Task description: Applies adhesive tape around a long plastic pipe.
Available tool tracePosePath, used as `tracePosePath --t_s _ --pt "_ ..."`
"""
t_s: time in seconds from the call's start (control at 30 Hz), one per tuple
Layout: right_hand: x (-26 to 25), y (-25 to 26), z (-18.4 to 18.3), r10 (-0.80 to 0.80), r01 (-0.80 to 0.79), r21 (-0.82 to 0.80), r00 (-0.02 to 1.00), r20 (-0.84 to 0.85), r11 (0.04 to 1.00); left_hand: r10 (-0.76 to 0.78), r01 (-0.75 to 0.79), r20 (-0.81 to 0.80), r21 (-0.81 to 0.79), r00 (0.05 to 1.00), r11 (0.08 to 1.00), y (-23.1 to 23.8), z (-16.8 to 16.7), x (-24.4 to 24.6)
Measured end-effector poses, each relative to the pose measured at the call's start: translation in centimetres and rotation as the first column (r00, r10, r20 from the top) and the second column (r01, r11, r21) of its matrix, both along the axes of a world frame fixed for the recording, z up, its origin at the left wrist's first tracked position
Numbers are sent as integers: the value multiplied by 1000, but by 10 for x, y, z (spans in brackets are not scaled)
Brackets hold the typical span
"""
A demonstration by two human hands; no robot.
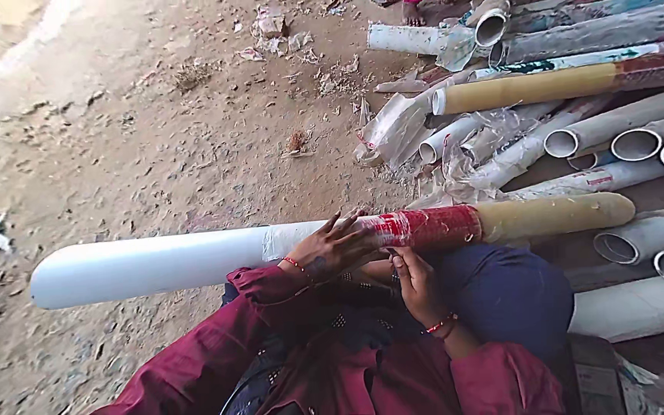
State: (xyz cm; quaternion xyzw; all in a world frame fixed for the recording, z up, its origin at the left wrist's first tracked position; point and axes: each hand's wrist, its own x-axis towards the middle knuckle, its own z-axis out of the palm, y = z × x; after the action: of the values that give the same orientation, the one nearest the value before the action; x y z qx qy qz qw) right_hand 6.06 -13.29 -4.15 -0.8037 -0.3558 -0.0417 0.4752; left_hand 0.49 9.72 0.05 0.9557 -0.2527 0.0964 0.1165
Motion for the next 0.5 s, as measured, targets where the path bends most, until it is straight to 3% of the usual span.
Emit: tracePosePath --t_s 0.3,0.5 --pt "-2 4 -1 -27 27 53 1000 -7 998 31 -32 -9 -83 999 996 -2 -2 6" --pt "0 6 1 0 2 39 999 -44 999 7 -11 196 19 981 1000 -3 -18 12"
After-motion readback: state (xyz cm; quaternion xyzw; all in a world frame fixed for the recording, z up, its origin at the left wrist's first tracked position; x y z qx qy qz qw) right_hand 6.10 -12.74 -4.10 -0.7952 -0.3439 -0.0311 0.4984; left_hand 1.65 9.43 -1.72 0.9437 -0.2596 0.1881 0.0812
